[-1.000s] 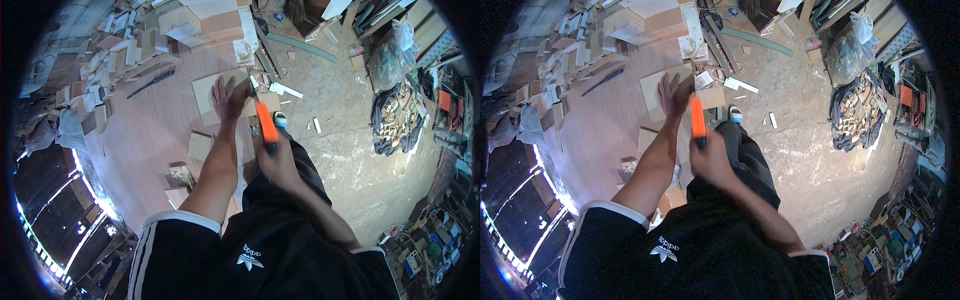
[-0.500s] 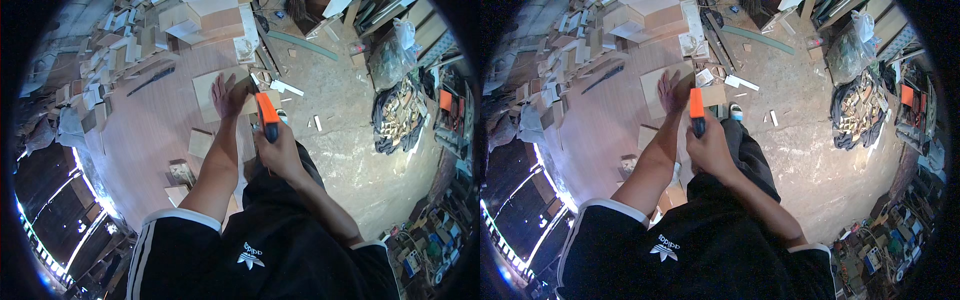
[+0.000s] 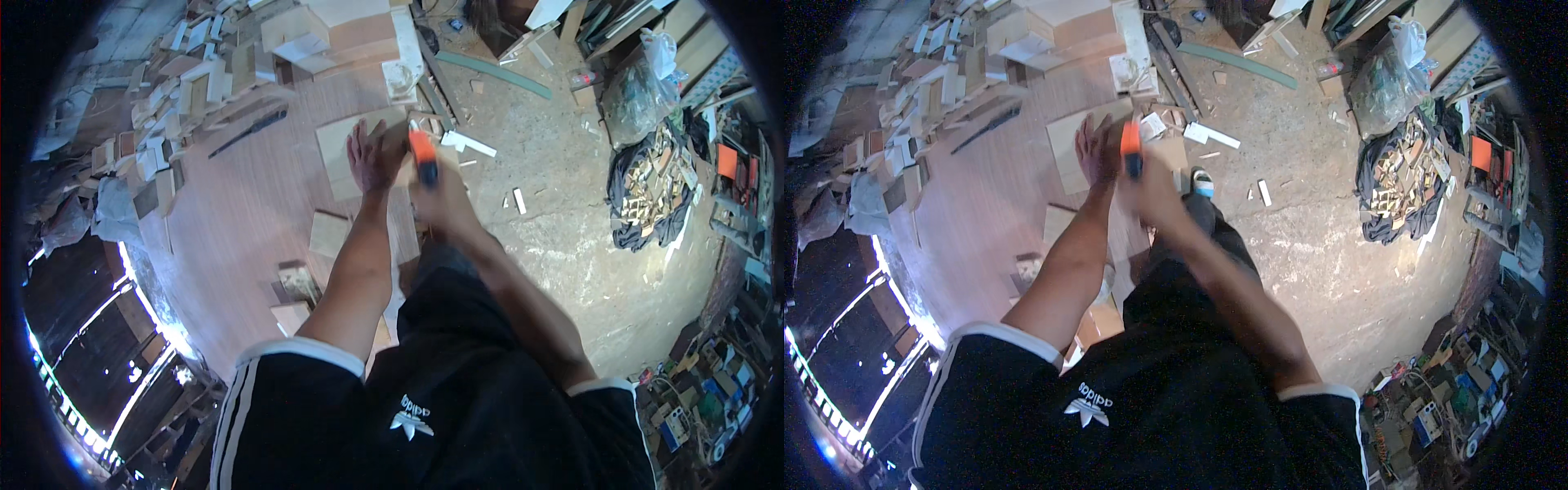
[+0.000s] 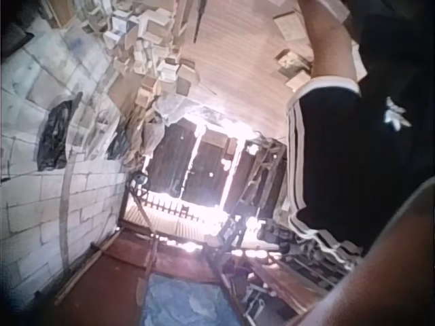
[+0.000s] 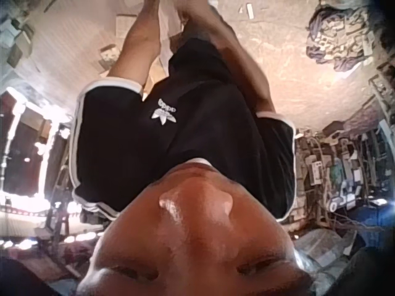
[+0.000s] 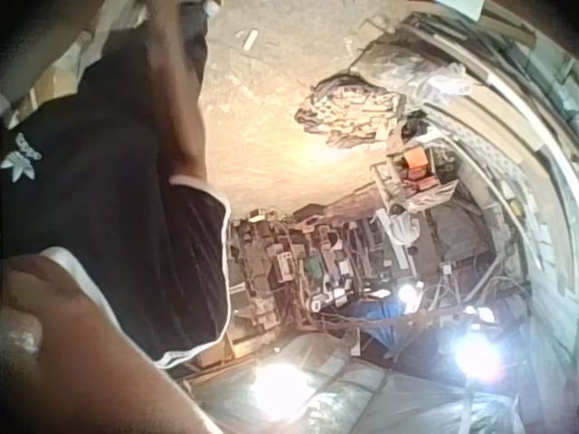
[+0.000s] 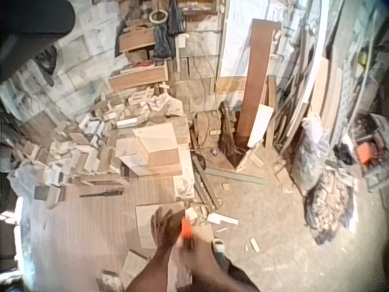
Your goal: Sawing a piece of wood as part of a construction task.
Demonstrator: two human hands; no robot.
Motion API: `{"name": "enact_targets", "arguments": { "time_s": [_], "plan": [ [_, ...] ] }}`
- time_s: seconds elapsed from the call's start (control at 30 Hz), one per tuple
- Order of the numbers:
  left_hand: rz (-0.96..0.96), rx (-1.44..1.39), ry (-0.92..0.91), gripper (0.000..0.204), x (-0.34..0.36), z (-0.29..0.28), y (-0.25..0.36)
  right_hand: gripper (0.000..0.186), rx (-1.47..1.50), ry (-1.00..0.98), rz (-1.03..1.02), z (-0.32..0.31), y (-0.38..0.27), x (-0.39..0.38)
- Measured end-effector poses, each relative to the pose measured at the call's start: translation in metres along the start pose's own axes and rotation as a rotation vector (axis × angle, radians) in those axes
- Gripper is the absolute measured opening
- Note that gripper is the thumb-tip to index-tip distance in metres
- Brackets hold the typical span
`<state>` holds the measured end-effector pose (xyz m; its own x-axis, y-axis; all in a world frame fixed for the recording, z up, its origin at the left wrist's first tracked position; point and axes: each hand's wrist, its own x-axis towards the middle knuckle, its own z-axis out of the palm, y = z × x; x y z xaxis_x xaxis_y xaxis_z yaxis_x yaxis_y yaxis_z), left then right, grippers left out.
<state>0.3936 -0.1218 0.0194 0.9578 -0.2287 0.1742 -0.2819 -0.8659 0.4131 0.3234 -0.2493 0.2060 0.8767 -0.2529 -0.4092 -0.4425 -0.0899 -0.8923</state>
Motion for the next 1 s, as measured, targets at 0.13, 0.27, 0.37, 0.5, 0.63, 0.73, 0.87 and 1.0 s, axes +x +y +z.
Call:
{"name": "enact_targets", "arguments": {
  "time_s": [0.13, 0.27, 0.37, 0.5, 0.63, 0.73, 0.87, 1.0],
  "plan": [
    [-0.02, 0.03, 0.029, 0.064, 0.003, -0.016, -0.009, 0.011, 0.018, -0.032, -0.012, 0.003, -0.006, -0.017],
    [0.023, 0.025, 0.041, 0.065, 0.01, 0.0, 0.002, 0.01, -0.023, 0.018, 0.01, 0.0, -0.001, 0.015],
    [-0.024, 0.051, 0.007, 0.065, 0.007, -0.013, -0.007, 0.008, 0.035, -0.033, -0.077, 0.001, -0.022, -0.034],
    [0.043, -0.035, 0.045, 0.065, 0.014, -0.001, 0.011, 0.018, 0.02, -0.024, 0.034, -0.005, 0.004, 0.011],
    [-0.013, 0.019, 0.007, 0.064, 0.004, -0.014, -0.008, 0.018, 0.063, -0.06, 0.061, -0.006, -0.016, -0.029],
    [-0.009, 0.026, 0.072, 0.062, 0.009, -0.003, -0.008, 0.015, 0.121, -0.157, 0.048, -0.007, -0.047, -0.011],
    [0.087, 0.327, 0.081, 0.064, 0.005, 0.026, -0.042, 0.013, -0.079, 0.064, -0.308, 0.016, -0.036, -0.014],
    [-0.089, 0.05, 0.006, 0.064, 0.013, -0.001, -0.006, 0.015, 0.044, -0.07, 0.037, -0.014, -0.037, -0.037]
  ]
}}
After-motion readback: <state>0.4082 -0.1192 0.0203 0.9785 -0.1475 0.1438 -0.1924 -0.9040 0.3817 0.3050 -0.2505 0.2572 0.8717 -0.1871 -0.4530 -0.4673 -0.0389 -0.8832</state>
